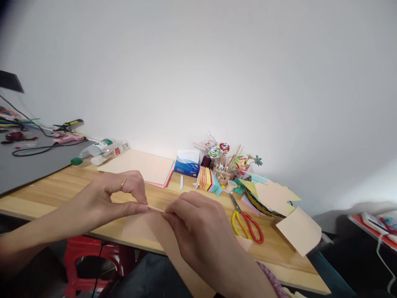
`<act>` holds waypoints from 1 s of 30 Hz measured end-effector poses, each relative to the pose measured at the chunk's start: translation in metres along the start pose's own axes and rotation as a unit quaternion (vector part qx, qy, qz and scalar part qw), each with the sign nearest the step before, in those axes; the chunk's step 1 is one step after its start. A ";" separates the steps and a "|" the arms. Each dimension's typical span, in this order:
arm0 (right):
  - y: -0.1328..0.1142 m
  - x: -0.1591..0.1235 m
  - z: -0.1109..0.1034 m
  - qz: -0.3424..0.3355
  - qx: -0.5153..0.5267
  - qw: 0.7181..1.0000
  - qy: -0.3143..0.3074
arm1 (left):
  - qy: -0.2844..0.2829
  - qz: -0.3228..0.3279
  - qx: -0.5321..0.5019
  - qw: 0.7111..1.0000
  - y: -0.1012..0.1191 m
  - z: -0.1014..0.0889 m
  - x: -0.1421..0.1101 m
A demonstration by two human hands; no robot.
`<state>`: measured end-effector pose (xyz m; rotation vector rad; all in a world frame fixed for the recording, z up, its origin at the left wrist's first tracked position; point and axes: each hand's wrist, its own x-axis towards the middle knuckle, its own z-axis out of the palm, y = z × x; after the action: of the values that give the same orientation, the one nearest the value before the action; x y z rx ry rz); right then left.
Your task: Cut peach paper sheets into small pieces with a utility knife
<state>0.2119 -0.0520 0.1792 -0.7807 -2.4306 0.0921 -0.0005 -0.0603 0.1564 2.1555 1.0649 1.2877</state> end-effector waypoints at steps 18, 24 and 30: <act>0.003 0.001 0.012 -0.043 -0.085 0.995 -0.012 | -0.024 0.124 0.104 0.987 -0.003 0.014 0.010; 0.010 0.003 0.015 -0.013 -0.063 0.997 -0.036 | -0.059 0.017 0.111 0.992 -0.011 -0.001 0.012; 0.022 0.000 0.013 0.030 -0.042 0.998 -0.033 | 0.005 -0.088 0.108 0.990 -0.038 -0.038 0.008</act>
<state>0.2164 -0.0326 0.1634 -0.9026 -2.4863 0.0383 -0.0465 -0.0318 0.1535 2.1512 1.4212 1.1490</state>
